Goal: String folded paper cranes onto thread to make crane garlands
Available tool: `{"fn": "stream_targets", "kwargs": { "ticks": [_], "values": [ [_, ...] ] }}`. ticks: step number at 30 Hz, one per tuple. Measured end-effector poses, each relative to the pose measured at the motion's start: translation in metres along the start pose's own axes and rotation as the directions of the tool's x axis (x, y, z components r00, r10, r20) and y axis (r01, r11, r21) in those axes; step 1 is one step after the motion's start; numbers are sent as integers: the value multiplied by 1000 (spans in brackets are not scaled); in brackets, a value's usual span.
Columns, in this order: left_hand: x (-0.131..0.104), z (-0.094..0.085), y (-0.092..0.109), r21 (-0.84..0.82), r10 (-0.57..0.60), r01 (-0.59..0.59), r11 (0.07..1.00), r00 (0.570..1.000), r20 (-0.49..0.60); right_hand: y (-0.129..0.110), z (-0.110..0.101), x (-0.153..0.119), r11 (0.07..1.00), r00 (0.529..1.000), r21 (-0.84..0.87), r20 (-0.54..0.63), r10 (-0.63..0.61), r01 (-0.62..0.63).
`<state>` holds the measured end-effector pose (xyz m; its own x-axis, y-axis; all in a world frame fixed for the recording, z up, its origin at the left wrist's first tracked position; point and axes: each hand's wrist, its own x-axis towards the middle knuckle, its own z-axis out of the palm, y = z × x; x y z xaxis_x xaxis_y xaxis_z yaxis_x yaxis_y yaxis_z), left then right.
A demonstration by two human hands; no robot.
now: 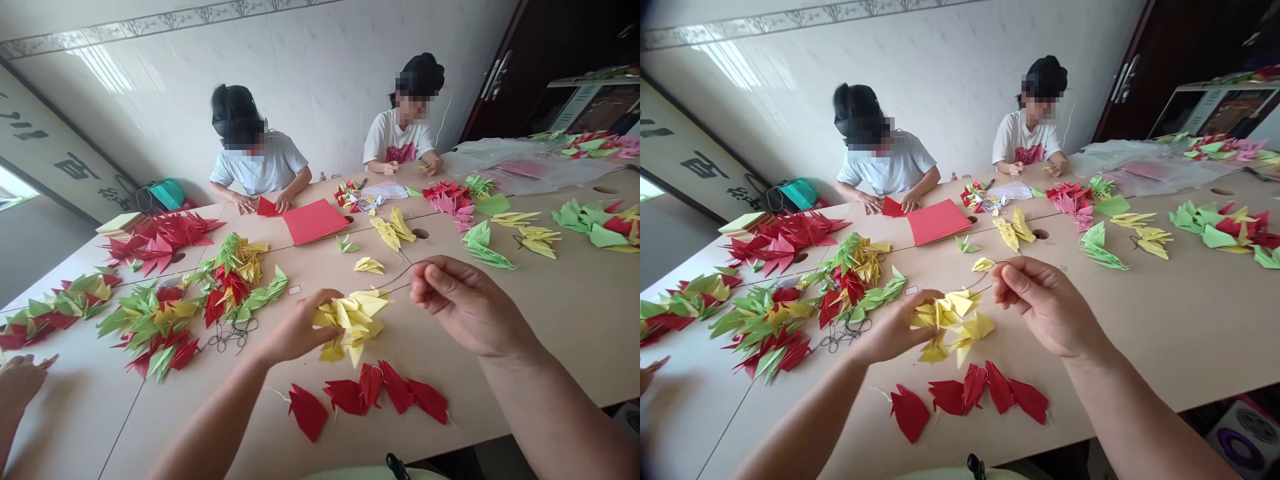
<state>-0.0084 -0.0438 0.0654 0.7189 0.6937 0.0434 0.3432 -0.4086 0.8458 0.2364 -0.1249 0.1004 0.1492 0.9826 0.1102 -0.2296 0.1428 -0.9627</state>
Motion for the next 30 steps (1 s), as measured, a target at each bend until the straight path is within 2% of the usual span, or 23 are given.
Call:
{"fn": "stream_targets", "kwargs": {
  "ticks": [2,4,6,8,10,12,14,17,21,24,30],
  "values": [
    [-10,-24,16,271,23,4,962,995,-95,3,-15,-2,1000,999,-6,-45,18,-18],
    [-17,-42,32,437,59,6,900,989,-134,11,-27,-2,999,995,-6,-82,48,-49],
    [-20,-49,42,558,99,-1,830,985,-144,23,-36,-2,994,987,17,-119,111,-110],
    [-15,-46,41,598,106,-23,801,989,-103,37,-43,0,985,975,32,-143,170,-168],
    [-5,-36,27,546,46,-27,837,999,-21,52,-51,3,976,961,36,-171,218,-215],
    [3,-26,5,440,-30,-11,898,996,87,66,-63,4,964,939,38,-218,266,-265],
    [4,-18,-19,412,-136,99,906,989,62,78,-78,3,950,910,37,-278,308,-310],
    [-10,-14,-45,416,-190,145,898,979,68,93,-102,-2,931,863,30,-365,350,-365],
    [-45,-10,-59,399,-236,181,899,967,93,106,-121,-8,913,814,25,-444,374,-406],
    [-61,0,-65,386,-247,211,898,968,46,111,-124,-7,916,802,19,-476,360,-400],
    [-54,22,-79,361,-175,192,913,981,-79,115,-120,-2,937,812,-77,-526,251,-340]
  ]
}}
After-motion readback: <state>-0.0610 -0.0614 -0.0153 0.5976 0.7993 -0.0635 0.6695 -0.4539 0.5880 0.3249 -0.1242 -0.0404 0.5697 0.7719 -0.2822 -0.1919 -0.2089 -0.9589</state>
